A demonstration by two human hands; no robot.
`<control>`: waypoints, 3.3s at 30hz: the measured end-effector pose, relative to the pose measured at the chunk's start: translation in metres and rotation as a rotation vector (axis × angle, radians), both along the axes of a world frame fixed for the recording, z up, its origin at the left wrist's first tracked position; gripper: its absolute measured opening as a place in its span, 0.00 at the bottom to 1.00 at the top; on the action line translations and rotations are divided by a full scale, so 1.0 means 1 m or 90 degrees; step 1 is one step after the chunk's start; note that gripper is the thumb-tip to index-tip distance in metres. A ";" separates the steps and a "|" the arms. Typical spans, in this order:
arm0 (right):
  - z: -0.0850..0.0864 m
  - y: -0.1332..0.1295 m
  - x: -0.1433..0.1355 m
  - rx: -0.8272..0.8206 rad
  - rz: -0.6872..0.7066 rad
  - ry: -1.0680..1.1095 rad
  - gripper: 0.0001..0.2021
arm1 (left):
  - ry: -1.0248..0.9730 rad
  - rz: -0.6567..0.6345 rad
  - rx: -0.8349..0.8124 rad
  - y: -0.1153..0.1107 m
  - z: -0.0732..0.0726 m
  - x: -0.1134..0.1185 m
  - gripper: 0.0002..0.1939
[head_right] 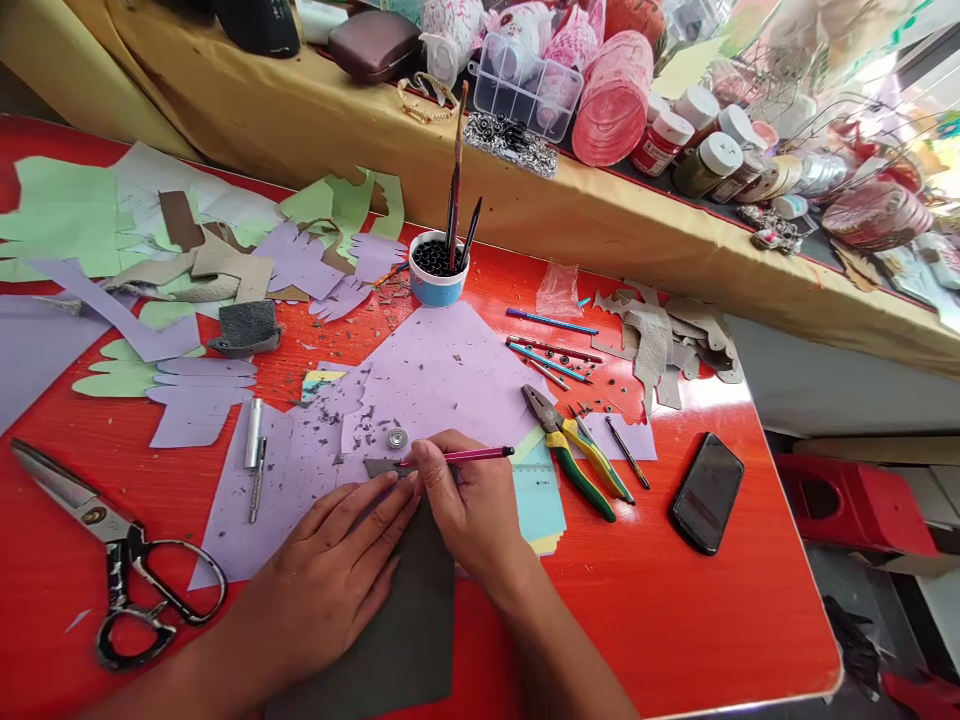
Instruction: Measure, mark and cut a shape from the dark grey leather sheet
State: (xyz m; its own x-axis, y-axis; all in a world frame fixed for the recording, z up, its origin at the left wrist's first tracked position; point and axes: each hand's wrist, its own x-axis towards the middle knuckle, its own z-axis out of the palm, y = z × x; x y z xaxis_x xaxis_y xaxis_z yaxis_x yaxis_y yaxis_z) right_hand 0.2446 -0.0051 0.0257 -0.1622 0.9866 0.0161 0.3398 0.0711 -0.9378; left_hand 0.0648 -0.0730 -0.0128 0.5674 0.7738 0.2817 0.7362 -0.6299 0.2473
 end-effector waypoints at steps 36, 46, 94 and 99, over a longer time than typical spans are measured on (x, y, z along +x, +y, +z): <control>-0.003 0.002 0.000 0.043 0.025 -0.114 0.16 | 0.017 -0.012 0.004 0.000 0.000 -0.001 0.23; -0.004 0.001 0.001 0.069 0.039 -0.157 0.17 | 0.021 -0.014 -0.008 -0.001 0.000 -0.002 0.23; -0.013 -0.004 -0.009 0.164 0.094 -0.274 0.19 | 0.025 -0.010 -0.009 -0.004 -0.003 -0.002 0.20; -0.014 -0.005 -0.009 0.176 0.090 -0.269 0.19 | 0.014 -0.006 -0.014 -0.003 -0.001 -0.002 0.19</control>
State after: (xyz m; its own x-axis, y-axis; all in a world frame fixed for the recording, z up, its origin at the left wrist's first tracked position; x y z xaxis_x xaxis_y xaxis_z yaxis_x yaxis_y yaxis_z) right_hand 0.2359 -0.0104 0.0117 -0.3417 0.9229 0.1774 0.6538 0.3690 -0.6606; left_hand 0.0631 -0.0761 -0.0141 0.5808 0.7740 0.2521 0.7353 -0.6317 0.2457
